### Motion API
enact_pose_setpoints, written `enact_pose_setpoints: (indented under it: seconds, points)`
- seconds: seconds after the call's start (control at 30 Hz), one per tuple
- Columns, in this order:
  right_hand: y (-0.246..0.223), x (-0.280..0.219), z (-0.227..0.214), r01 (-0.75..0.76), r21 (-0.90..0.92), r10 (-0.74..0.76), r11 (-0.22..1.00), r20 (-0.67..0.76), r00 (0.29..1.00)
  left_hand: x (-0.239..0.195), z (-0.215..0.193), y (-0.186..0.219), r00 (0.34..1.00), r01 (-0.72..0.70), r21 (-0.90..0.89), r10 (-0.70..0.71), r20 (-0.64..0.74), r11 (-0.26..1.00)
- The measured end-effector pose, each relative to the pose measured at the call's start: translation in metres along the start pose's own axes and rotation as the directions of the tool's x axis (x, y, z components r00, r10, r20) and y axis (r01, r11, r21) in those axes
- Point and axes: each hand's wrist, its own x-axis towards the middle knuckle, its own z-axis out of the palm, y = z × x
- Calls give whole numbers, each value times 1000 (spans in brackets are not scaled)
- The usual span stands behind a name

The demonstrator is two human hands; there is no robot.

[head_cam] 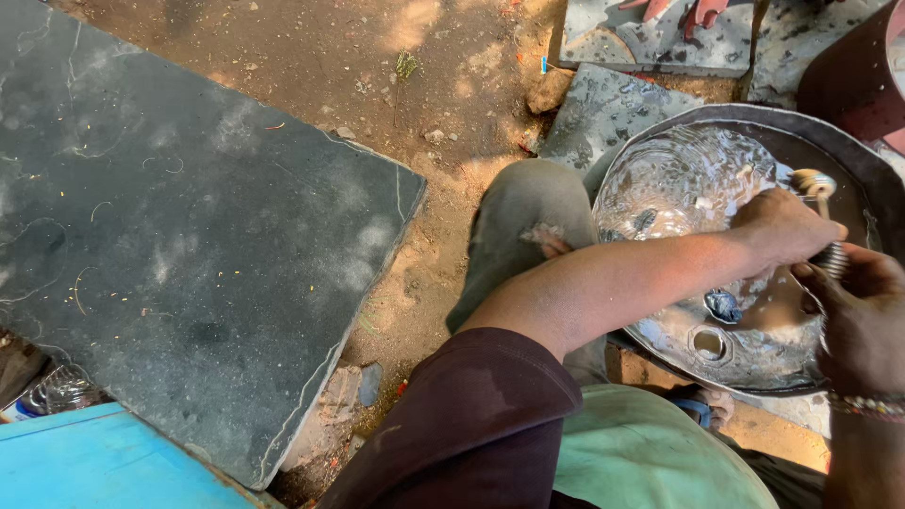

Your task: The person scrubs a metal spring and a small cylindrical component in a basin of water using a brush and a cloth. The person repeatedly dips the items into the water, scrubs them with the brush, and wipes them with the cloth to remove grime.

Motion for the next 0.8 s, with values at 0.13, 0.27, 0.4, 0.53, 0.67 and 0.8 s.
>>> enact_pose_setpoints:
  seconds: [0.13,0.27,0.4,0.53,0.67,0.8]
  points:
    - [-20,-20,8,182,-441,-227,879,-51,972,21,26,-27,999,35,-219,-29,27,975]
    - [-37,-22,26,59,-595,-111,802,-51,993,10,49,-16,979,58,52,-47,-197,997]
    - [-63,-26,30,3,-784,-16,621,-9,1000,18,62,-11,995,-91,-189,81,-57,978]
    - [-100,-33,0,-100,-863,69,496,-76,995,19,58,25,912,-409,-259,401,-83,875]
    - [-104,-16,-33,-151,-799,156,582,-72,985,-15,-10,67,810,-580,61,583,-62,813]
    - [-67,4,-28,-2,-801,95,599,68,993,-21,-63,88,980,-196,664,169,105,722]
